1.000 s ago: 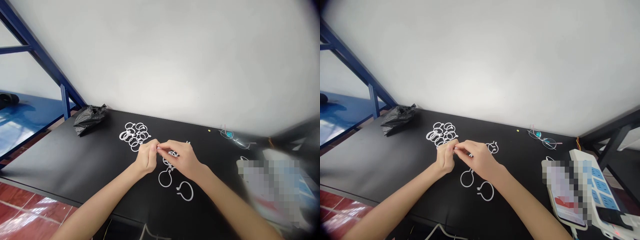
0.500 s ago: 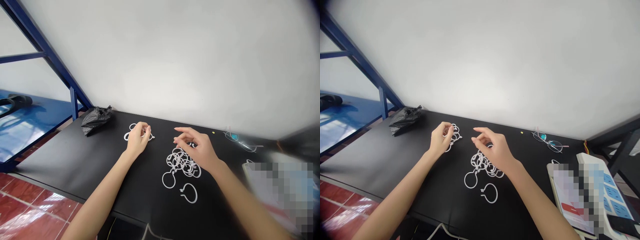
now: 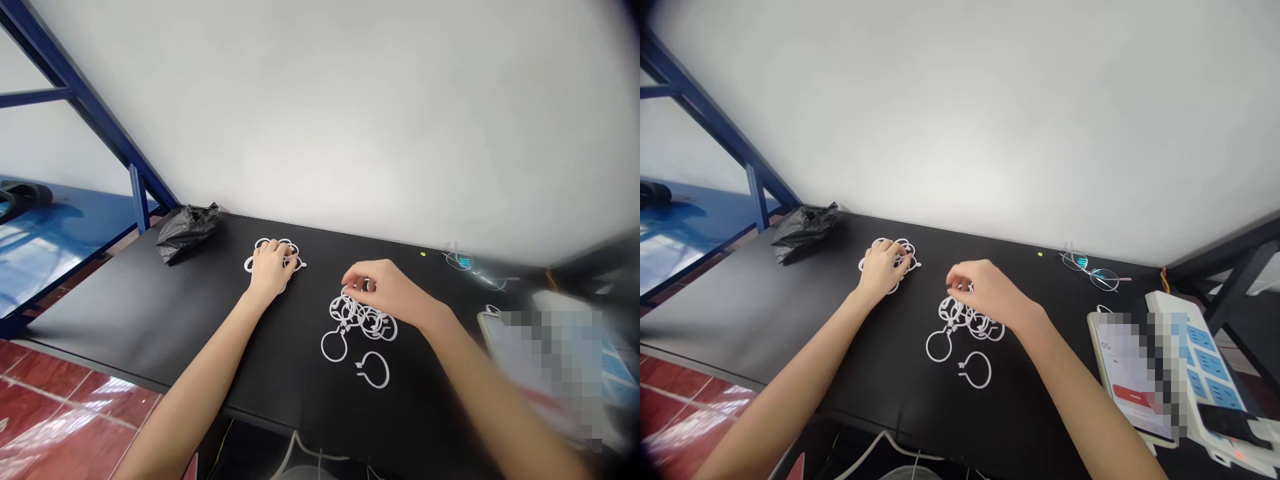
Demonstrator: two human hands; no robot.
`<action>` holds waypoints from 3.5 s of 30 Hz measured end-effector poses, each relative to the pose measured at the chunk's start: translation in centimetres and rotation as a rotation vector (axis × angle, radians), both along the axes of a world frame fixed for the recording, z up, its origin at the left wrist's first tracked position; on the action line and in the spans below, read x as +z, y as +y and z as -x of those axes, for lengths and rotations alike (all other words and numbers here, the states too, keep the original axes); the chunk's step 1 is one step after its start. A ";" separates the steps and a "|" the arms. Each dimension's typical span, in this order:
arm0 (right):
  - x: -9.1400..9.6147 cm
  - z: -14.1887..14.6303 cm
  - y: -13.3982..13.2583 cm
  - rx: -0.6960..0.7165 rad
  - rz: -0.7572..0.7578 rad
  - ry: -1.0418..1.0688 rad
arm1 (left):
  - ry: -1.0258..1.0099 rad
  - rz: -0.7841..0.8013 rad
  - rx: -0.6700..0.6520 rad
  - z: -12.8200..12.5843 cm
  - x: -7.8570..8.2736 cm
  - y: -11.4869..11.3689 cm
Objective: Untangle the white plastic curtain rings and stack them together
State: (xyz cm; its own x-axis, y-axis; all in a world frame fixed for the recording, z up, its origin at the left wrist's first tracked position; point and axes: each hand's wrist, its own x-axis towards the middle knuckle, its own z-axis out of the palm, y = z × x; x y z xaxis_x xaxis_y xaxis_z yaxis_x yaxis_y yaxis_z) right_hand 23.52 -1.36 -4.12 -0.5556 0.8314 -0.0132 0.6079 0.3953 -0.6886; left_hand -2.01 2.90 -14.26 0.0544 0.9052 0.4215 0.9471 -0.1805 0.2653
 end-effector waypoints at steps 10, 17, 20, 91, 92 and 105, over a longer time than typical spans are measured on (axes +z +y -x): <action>-3.1 4.3 -3.9 0.278 -0.084 -0.408 | -0.186 -0.095 -0.462 -4.2 2.1 -3.1; -2.1 4.2 -3.3 0.119 -0.027 -0.267 | -0.790 0.134 -0.504 -5.1 2.9 -4.2; -0.5 2.8 -2.0 -0.106 -0.102 -0.076 | -0.953 0.303 -0.552 -5.5 3.6 -5.1; -1.8 -5.1 3.6 -0.353 0.137 -0.331 | -0.134 -0.156 -0.349 -3.2 3.2 -3.5; -1.4 -5.2 3.4 -0.345 0.149 -0.305 | -0.143 -0.159 -0.346 -3.1 3.2 -3.5; -0.1 1.7 -0.7 -0.249 0.184 0.700 | -0.341 -0.117 -0.516 -5.6 2.7 -6.1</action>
